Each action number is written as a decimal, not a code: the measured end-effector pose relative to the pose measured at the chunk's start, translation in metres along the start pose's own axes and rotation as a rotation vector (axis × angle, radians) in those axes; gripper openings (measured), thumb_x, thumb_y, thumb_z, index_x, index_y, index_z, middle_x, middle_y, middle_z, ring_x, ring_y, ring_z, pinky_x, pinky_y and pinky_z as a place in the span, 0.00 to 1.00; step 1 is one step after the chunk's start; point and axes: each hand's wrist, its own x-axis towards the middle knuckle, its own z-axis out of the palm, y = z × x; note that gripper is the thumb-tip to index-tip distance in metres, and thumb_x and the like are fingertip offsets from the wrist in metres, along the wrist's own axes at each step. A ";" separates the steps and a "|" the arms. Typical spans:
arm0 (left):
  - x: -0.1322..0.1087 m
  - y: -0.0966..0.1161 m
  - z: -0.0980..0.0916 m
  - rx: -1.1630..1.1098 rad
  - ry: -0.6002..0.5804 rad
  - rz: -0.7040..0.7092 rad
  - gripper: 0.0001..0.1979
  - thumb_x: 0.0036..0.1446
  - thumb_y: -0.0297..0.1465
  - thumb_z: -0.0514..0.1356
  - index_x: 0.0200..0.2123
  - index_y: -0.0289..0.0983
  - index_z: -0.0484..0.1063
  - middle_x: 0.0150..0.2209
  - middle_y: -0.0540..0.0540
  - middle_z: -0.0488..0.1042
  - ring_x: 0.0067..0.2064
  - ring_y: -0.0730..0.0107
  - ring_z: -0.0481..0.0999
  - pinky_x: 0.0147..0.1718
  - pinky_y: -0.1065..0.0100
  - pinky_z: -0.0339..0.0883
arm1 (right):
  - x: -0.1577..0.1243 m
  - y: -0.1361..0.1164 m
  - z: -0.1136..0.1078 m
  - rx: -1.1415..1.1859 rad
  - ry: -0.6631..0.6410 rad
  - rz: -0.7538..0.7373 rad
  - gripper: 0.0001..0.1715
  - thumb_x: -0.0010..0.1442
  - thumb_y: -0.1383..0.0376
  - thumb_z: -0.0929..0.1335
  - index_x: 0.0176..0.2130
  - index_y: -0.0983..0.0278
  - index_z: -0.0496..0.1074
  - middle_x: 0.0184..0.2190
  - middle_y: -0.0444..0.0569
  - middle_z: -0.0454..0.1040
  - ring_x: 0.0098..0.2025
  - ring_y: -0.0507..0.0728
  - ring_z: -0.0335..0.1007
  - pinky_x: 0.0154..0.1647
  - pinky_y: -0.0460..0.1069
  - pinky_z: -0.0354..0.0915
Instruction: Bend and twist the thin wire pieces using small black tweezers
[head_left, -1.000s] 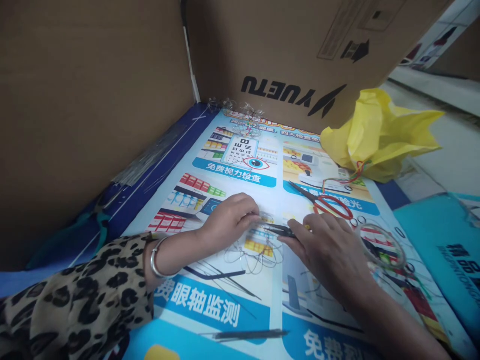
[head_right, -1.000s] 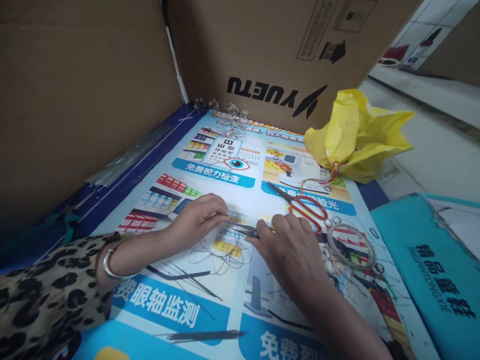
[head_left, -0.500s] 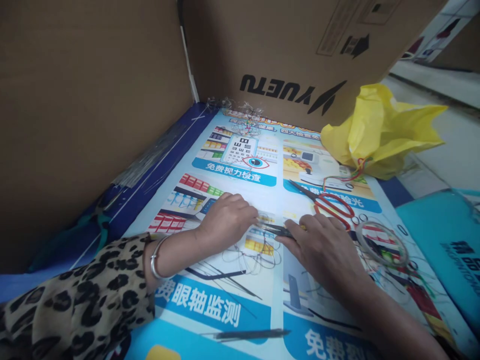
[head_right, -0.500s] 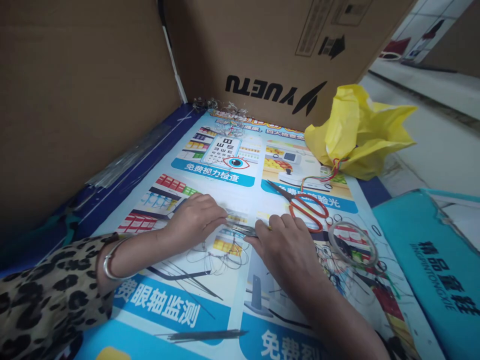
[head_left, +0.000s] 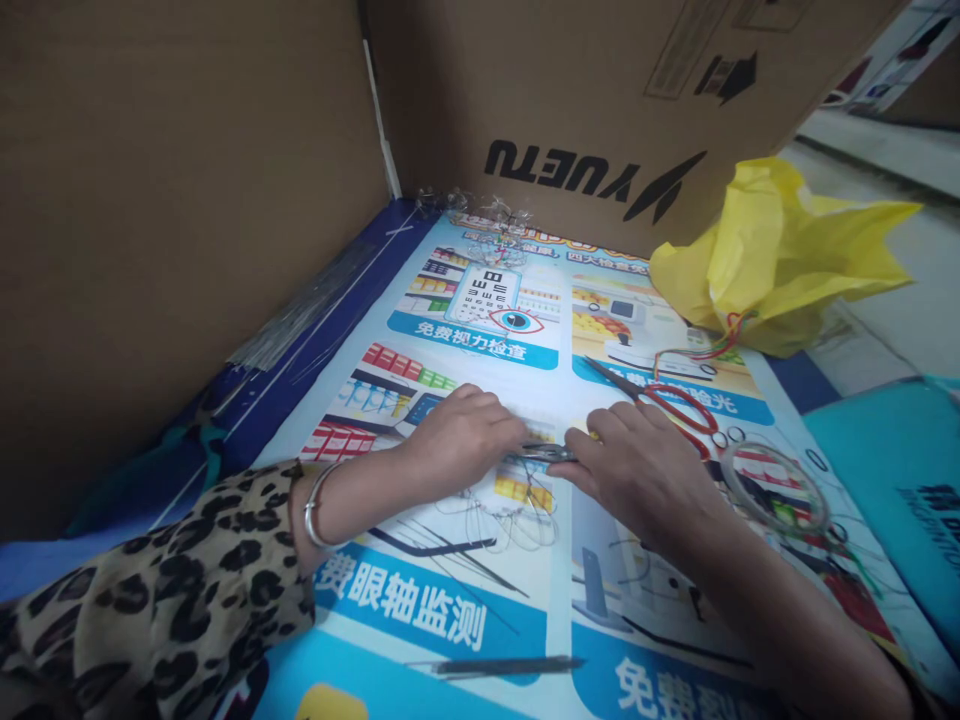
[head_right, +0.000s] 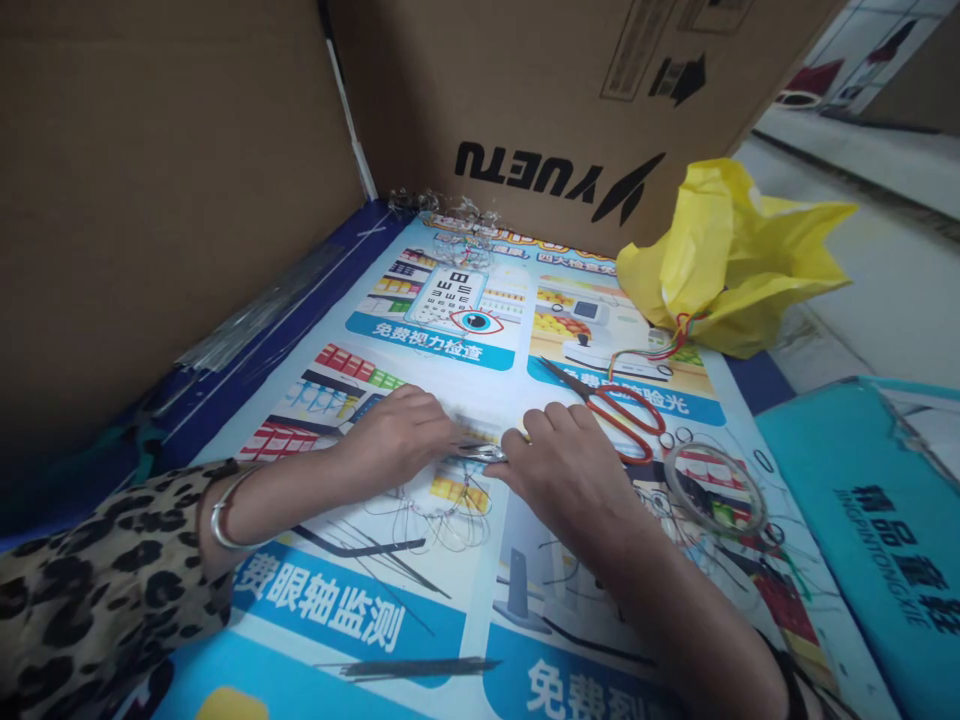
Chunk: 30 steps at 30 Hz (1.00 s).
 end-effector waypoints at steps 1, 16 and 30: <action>0.000 0.000 -0.001 -0.005 -0.008 0.008 0.08 0.59 0.29 0.52 0.34 0.38 0.71 0.27 0.49 0.70 0.33 0.70 0.66 0.36 0.67 0.54 | 0.001 0.001 0.000 -0.005 0.003 -0.013 0.16 0.58 0.54 0.63 0.28 0.62 0.69 0.25 0.49 0.67 0.31 0.57 0.58 0.33 0.51 0.45; 0.001 0.000 -0.004 -0.103 -0.066 0.147 0.10 0.60 0.27 0.50 0.33 0.40 0.70 0.28 0.50 0.73 0.36 0.71 0.68 0.40 0.66 0.54 | 0.000 0.006 0.002 0.024 -0.030 -0.136 0.19 0.58 0.51 0.62 0.28 0.62 0.67 0.26 0.49 0.67 0.32 0.57 0.56 0.32 0.51 0.43; 0.002 0.002 -0.005 -0.106 -0.109 0.132 0.11 0.60 0.26 0.48 0.31 0.40 0.69 0.28 0.50 0.72 0.35 0.71 0.67 0.40 0.66 0.55 | -0.003 0.006 0.004 0.048 -0.006 -0.176 0.19 0.59 0.52 0.61 0.25 0.62 0.66 0.23 0.48 0.66 0.28 0.56 0.53 0.30 0.51 0.41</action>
